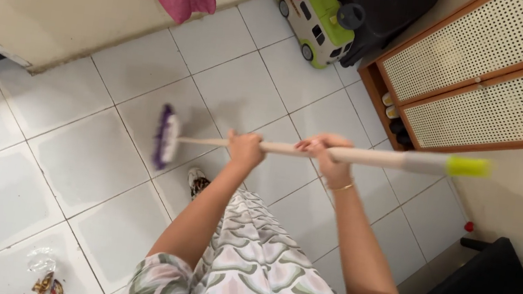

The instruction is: Sweep the tiled floor using a broom, pushing debris toward the doorway and outside.

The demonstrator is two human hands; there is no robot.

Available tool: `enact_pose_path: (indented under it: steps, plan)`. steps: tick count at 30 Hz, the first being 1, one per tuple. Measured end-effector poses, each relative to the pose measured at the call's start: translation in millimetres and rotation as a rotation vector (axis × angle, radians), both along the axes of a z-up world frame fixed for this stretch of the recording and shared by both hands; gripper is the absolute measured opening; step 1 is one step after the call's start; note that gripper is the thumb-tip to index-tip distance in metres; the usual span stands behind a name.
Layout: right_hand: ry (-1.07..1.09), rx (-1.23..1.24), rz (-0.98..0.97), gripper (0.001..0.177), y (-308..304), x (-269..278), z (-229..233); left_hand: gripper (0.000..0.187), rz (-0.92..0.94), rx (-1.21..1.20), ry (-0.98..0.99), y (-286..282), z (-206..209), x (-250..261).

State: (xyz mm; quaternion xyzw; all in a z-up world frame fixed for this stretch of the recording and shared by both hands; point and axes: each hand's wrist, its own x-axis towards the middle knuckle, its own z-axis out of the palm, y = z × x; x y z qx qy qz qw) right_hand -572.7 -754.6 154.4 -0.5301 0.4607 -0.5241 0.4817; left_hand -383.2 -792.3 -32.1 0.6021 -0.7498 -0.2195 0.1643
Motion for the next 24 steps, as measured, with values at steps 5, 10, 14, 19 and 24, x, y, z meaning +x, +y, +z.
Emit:
enact_pose_path:
  steps: [5, 10, 14, 19, 24]
  plan:
    - [0.425, -0.347, 0.128, 0.016, -71.5, 13.6, 97.6, 0.014, -0.032, -0.004, 0.26, -62.2, 60.2, -52.7]
    - [0.629, -0.594, 0.267, 0.009, -123.1, 73.2, 86.5, 0.016, -0.063, 0.021, 0.468, -101.3, 5.5, -35.3]
    - [0.441, -0.462, 0.255, 0.012, -142.2, 83.6, 26.6, 0.012, -0.016, 0.067, 0.281, -108.8, -33.5, 8.3]
    - [0.262, -0.197, 0.147, 0.018, -152.8, 92.2, -30.0, 0.011, -0.016, 0.162, 0.013, -125.5, -53.6, 69.0]
    - [0.044, -0.069, 0.071, 0.021, -185.0, 62.6, -6.4, 0.012, -0.036, 0.134, -0.071, -175.9, -12.5, 57.1]
